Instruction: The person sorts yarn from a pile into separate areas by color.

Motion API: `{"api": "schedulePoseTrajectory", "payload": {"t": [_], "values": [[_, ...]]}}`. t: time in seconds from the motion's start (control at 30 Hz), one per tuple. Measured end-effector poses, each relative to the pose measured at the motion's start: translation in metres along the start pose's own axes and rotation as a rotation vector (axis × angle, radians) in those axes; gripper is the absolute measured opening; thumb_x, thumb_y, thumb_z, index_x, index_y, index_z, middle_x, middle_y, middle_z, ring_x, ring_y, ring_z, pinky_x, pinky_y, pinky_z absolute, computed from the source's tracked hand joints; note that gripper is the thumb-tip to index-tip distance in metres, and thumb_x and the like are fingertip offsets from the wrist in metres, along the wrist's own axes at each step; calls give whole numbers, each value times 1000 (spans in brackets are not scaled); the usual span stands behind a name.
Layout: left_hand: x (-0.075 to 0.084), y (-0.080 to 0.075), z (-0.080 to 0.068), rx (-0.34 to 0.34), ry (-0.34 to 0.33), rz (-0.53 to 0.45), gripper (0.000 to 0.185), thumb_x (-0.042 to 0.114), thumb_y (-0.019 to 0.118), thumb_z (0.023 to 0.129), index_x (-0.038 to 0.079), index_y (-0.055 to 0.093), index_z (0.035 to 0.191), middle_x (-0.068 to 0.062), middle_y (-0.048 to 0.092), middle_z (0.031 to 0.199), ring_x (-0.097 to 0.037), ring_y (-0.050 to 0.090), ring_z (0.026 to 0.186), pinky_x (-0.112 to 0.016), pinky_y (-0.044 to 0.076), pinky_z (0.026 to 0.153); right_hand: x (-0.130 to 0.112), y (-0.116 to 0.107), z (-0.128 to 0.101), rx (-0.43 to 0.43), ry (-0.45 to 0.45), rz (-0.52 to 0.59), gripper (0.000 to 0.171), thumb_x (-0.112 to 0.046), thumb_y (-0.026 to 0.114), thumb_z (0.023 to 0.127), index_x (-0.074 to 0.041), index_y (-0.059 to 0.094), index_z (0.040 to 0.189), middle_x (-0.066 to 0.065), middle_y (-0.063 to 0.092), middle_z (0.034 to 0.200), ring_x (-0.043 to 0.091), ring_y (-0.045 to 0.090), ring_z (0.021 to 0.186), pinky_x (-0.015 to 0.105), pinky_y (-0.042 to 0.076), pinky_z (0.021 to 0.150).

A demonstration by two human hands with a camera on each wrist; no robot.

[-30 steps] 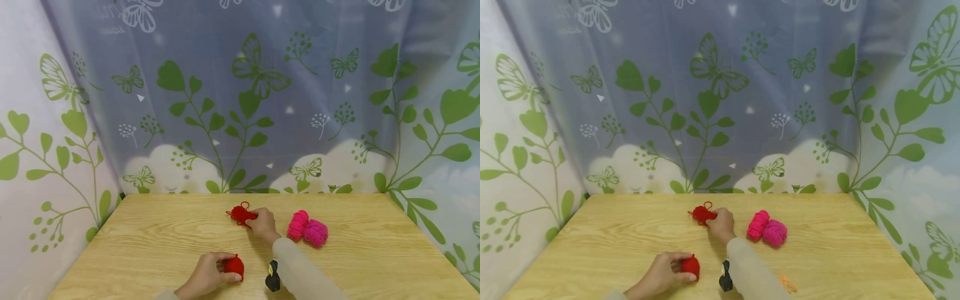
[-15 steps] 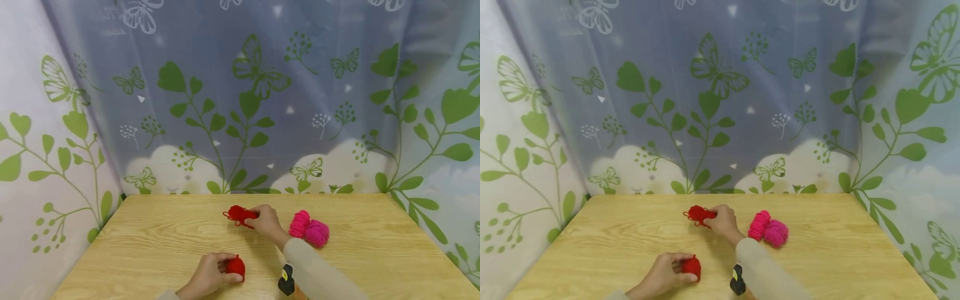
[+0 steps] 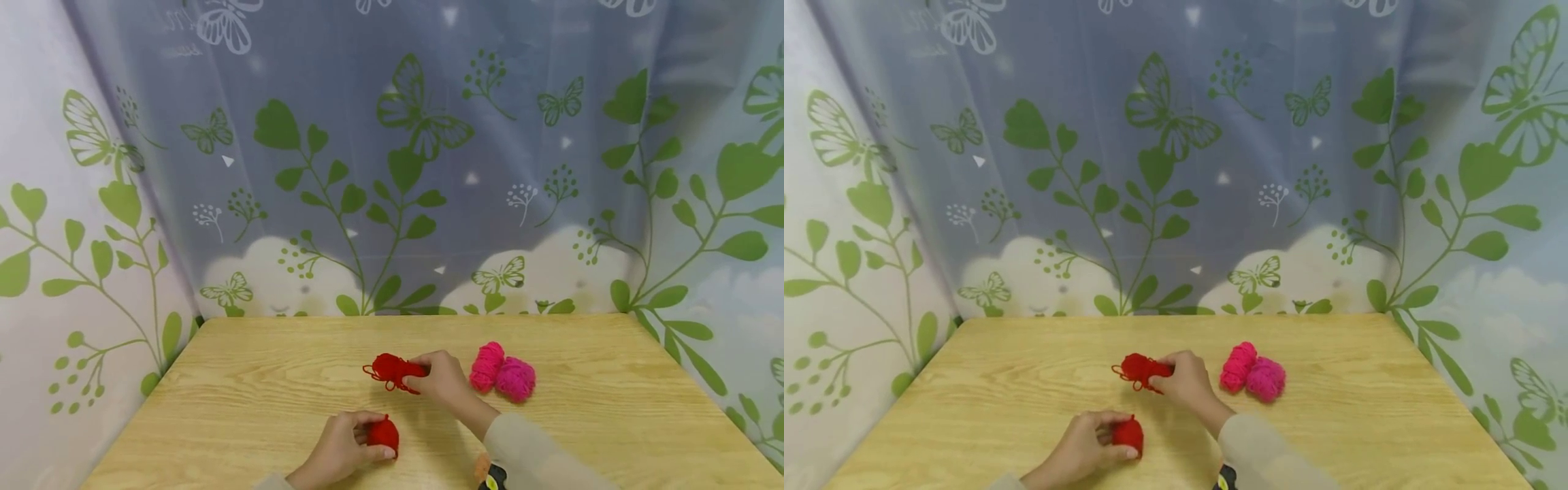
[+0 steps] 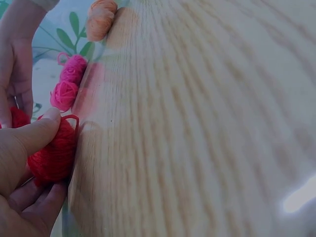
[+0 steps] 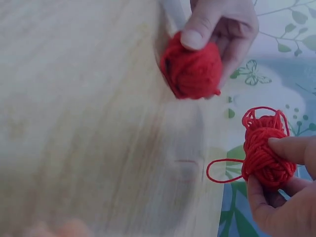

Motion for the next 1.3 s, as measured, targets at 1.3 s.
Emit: {"api": "schedulePoseTrajectory", "payload": {"t": [1.3], "values": [[2, 0, -2, 31, 30, 24, 53, 20, 86, 70, -5, 67, 113, -24, 63, 117, -26, 67, 96, -29, 56, 75, 24, 32, -46, -218, 69, -6, 38, -9, 80, 76, 7, 68, 108, 11, 69, 100, 20, 61, 92, 39, 52, 80]]}}
Point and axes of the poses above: each hand's wrist, its own z-axis towards the middle knuckle, its own y-axis out of the palm, x = y × z, the point moved 9 cm from there along z, towards the middle knuckle
